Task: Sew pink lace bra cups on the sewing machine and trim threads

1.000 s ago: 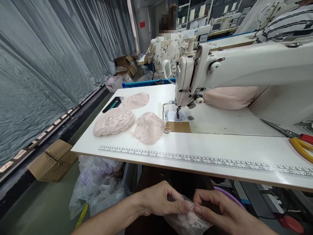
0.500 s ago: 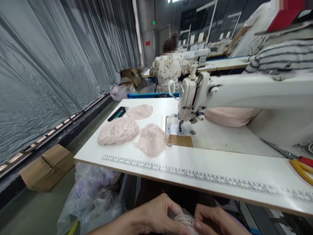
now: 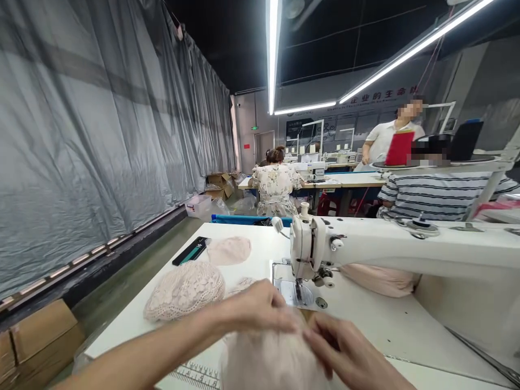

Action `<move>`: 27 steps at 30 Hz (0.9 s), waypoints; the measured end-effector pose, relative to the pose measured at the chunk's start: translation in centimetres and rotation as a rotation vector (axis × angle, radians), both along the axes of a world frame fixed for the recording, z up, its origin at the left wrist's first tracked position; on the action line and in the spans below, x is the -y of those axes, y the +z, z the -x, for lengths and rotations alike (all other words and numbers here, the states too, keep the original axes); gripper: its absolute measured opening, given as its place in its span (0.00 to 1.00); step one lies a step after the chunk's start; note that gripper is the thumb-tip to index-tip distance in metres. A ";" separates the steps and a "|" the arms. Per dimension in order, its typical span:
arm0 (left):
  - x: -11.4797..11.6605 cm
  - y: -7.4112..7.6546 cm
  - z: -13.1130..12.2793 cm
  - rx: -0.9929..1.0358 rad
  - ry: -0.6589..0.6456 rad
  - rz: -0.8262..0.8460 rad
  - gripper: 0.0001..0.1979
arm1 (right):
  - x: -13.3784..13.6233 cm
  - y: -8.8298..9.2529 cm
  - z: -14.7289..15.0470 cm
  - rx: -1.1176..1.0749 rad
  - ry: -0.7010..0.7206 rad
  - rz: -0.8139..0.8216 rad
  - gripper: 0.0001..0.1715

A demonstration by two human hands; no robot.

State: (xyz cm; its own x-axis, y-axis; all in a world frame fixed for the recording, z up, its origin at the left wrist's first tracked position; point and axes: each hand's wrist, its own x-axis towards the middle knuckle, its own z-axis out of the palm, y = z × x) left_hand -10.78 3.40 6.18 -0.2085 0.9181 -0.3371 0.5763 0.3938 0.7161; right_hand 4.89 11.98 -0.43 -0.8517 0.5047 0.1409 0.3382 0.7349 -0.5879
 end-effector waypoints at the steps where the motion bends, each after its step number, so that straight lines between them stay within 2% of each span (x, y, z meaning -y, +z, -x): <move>1: -2.0 -0.2 0.5 -0.004 0.004 0.043 0.14 | -1.3 -0.2 0.9 0.031 -0.031 -0.022 0.20; 4: -6.8 -2.0 1.5 -0.029 0.014 0.173 0.12 | -4.8 -2.0 2.4 0.107 -0.142 -0.128 0.16; 7: -8.9 -3.7 1.7 -0.054 0.015 0.250 0.14 | -7.0 -3.7 1.6 0.127 -0.129 -0.207 0.16; 9: -9.2 -4.2 1.8 -0.057 0.007 0.264 0.14 | -7.7 -4.3 0.4 0.106 -0.068 -0.223 0.18; 11: -9.2 -4.4 1.9 -0.056 -0.007 0.263 0.15 | -8.1 -4.5 -0.5 0.040 0.059 -0.254 0.19; 13: -9.2 -4.5 2.0 -0.061 -0.022 0.252 0.15 | -8.3 -4.7 -0.9 -0.096 0.232 -0.373 0.19; 15: -9.2 -4.6 2.1 -0.071 -0.030 0.241 0.15 | -8.5 -5.0 -0.7 -0.285 0.349 -0.560 0.21; 18: -9.3 -4.6 2.1 -0.075 -0.040 0.237 0.16 | -8.7 -5.5 -0.1 -0.400 0.390 -0.744 0.26; 22: -9.4 -4.3 2.3 -0.058 -0.076 0.294 0.16 | -8.9 -5.6 -0.2 -0.277 0.457 -0.784 0.25; 27: -10.2 -4.0 2.6 -0.139 -0.138 0.365 0.15 | -8.8 -4.7 -0.4 -0.251 0.482 -0.873 0.28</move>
State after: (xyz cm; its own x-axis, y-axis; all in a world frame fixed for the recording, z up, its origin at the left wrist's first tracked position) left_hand -13.36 13.60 2.13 -0.1583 0.7659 -0.6231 0.7230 0.5197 0.4551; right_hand 5.32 20.73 -5.14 -0.8321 -0.2464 0.4969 -0.1644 0.9652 0.2033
